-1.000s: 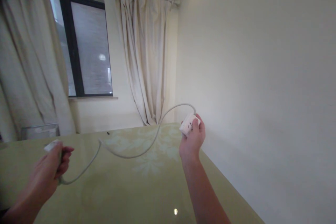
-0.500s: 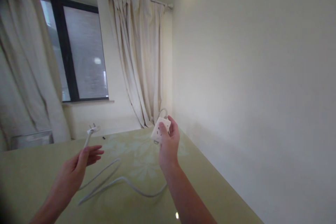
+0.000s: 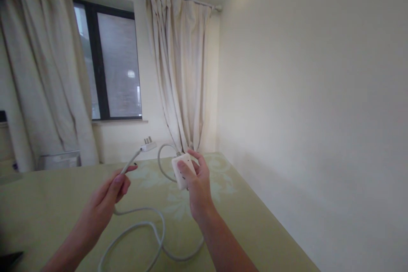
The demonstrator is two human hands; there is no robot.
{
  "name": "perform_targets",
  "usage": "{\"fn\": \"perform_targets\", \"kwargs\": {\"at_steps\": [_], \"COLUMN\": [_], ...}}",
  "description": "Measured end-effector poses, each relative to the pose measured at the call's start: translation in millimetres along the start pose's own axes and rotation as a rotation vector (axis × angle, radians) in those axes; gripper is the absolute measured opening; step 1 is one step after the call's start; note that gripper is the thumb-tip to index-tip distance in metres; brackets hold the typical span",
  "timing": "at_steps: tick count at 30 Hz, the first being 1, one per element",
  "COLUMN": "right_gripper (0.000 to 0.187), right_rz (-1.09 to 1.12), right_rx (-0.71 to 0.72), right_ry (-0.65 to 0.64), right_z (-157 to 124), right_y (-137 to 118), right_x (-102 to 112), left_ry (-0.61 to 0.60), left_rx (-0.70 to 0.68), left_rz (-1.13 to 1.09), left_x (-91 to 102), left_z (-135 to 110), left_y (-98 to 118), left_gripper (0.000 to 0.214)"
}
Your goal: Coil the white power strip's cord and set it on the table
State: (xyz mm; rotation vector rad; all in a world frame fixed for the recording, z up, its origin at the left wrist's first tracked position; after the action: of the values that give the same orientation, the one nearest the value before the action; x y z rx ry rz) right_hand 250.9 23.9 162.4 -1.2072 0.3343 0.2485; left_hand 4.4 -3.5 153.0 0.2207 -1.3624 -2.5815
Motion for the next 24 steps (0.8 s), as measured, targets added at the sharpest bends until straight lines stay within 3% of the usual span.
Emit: {"fn": "perform_targets", "kwargs": {"at_steps": [4,7,11,14,18,22,24], "right_gripper": [0.060,0.062,0.073,0.076,0.080,0.068,0.062], "right_rz": [-0.182,-0.294,-0.306,-0.267,-0.197,-0.215,-0.322], "right_rx": [0.048,0.126,0.255,0.310,0.358,0.323,0.267], "right_ry": [-0.155,-0.305,-0.349,-0.310,-0.155,0.048,0.066], "right_z": [-1,-4,-6,-9,-10,2,11], "right_y": [-10,-24,-45,-54,-55,-33,-16], "right_x": [-4,-8,-4,0,1,5,8], "left_ry": [0.030,0.058,0.024,-0.020,-0.190,-0.262,-0.243], "left_rx": [-0.003,-0.104,-0.180,-0.181,-0.231,-0.158,-0.050], "left_rz": [0.036,0.133,0.272,0.318,0.275,0.241,0.143], "left_x": [1.0,2.5,1.3,-1.7,-17.6,-30.1,-32.1], "left_z": [0,-1,-4,-7,-12,-17,-18], "left_y": [6,15,22,22,28,29,27], "left_gripper": [0.055,0.049,0.048,0.044,0.033,0.038,0.038]}}
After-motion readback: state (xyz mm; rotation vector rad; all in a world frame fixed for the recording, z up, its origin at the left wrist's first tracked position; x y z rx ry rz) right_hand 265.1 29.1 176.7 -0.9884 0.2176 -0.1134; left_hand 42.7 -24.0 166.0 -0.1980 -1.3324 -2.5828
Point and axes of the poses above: each hand's wrist, its own z-axis towards the middle knuckle, its own x-axis out of the back of the hand, y = z × x, the point moved 5 cm from there along z, towards the middle knuckle, and after that the axes turned 7 degrees about -z, right-handed, at the moved point
